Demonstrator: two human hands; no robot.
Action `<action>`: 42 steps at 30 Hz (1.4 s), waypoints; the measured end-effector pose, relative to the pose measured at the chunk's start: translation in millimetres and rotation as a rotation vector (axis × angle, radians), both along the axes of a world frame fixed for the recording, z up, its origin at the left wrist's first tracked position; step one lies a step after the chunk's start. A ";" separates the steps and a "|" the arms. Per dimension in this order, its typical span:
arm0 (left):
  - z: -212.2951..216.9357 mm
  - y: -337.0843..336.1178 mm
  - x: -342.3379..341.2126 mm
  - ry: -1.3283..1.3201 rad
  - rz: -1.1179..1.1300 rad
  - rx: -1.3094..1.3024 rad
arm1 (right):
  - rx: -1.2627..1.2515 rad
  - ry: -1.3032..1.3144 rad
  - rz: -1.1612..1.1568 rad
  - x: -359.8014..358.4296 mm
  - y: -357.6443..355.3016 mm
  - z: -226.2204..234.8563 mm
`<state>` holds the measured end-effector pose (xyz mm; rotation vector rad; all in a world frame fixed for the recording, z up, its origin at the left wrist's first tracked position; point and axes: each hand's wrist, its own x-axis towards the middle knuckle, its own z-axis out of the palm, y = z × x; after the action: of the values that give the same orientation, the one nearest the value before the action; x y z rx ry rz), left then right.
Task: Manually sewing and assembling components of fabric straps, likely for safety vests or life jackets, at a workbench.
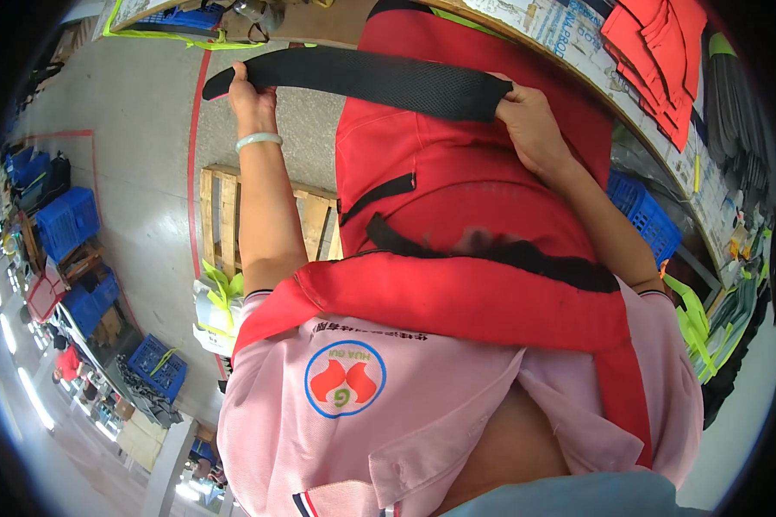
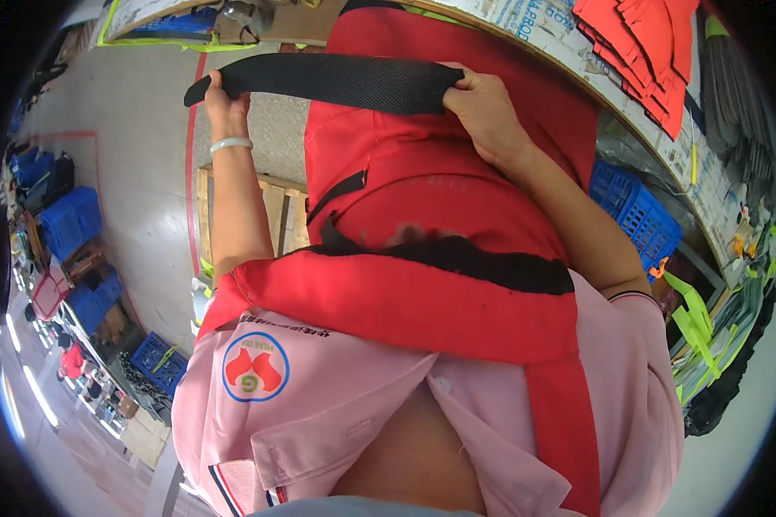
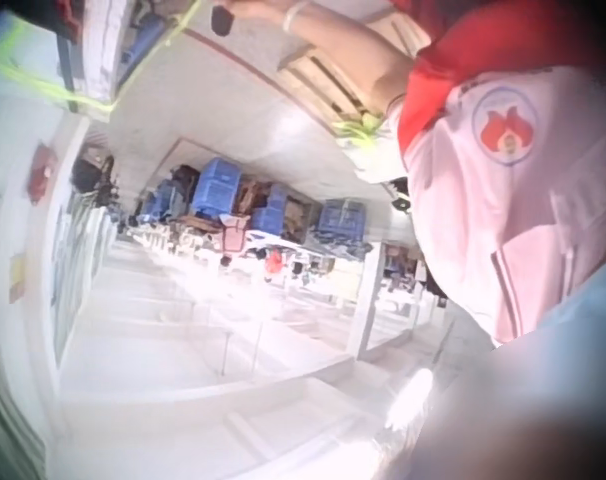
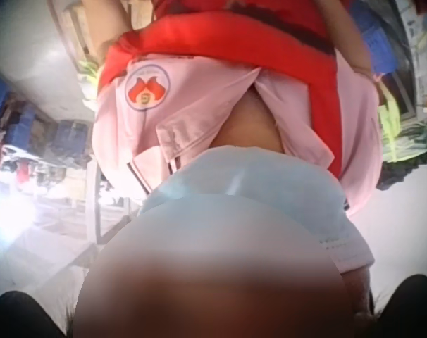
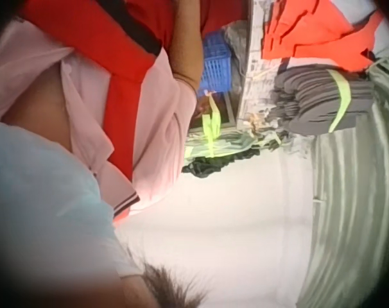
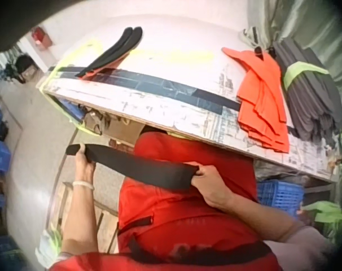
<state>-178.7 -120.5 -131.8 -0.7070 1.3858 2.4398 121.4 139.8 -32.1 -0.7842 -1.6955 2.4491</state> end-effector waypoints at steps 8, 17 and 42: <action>-0.2 -10.8 -10.3 0.006 -0.013 0.037 | 0.086 0.017 0.041 2.4 -2.1 2.8; 66.8 130.3 176.3 -0.127 -0.796 0.380 | 0.449 -0.127 0.014 -2.3 27.3 -33.5; 102.2 123.3 198.7 0.451 -0.923 -0.088 | 0.682 -0.050 0.327 -30.9 25.5 18.8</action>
<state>20.1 2.8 -29.6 0.4475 1.4986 1.8151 90.4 165.4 -13.3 -0.5047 -2.6115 1.7712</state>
